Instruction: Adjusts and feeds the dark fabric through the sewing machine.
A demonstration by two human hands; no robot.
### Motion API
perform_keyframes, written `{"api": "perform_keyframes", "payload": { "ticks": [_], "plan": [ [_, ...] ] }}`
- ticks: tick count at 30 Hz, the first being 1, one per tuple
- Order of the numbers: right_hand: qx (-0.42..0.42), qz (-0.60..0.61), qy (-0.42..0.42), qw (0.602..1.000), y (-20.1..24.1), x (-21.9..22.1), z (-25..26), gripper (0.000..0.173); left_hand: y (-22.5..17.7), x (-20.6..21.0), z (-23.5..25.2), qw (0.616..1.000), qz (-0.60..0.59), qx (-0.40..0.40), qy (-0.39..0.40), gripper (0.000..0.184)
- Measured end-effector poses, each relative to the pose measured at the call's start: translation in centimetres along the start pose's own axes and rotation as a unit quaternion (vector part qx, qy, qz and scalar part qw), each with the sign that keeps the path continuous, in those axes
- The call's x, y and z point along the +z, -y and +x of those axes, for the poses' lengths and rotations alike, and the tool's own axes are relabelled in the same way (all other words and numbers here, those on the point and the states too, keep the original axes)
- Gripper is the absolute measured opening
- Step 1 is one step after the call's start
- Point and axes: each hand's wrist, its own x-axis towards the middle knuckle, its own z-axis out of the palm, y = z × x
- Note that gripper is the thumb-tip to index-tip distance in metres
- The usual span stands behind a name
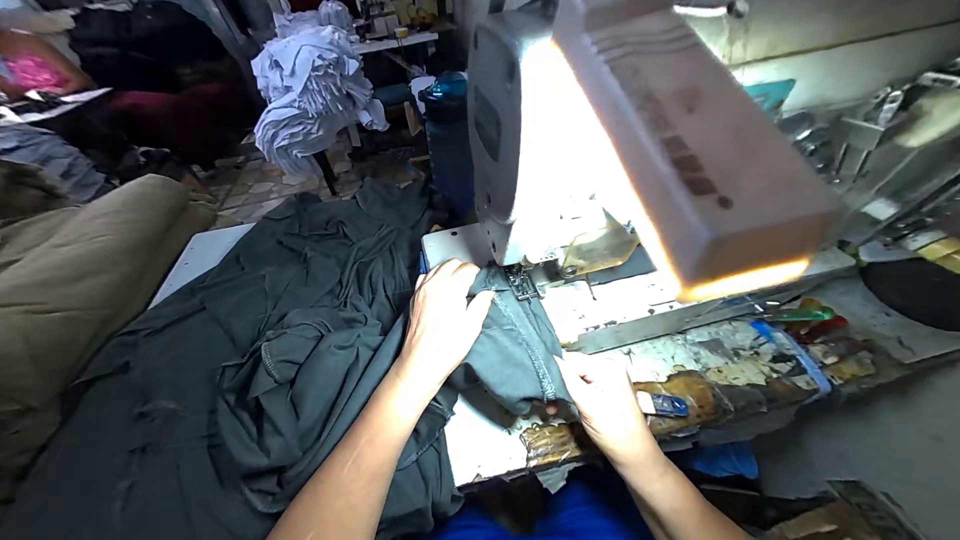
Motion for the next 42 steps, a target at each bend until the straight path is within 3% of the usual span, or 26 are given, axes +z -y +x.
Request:
{"api": "perform_keyframes", "payload": {
  "ticks": [13,18,22,42],
  "plan": [
    [0.021,0.007,0.015,1.0,0.1,0.0,-0.3,0.035,-0.1,-0.4,0.1,1.0,-0.002,0.003,0.008,0.016],
    [0.028,-0.001,0.032,0.999,0.2,-0.4,-0.6,0.033,-1.0,-1.2,-0.5,0.998,0.018,-0.023,0.053,0.037],
    [0.039,0.012,0.048,0.998,0.4,-0.5,-0.7,0.036,-0.7,-1.3,-0.2,0.999,0.021,-0.012,0.048,0.021],
    [0.004,0.02,0.022,1.0,0.0,-0.2,-0.2,0.039,-0.2,-1.0,0.2,0.999,0.031,-0.001,0.035,0.022]
  ]
}}
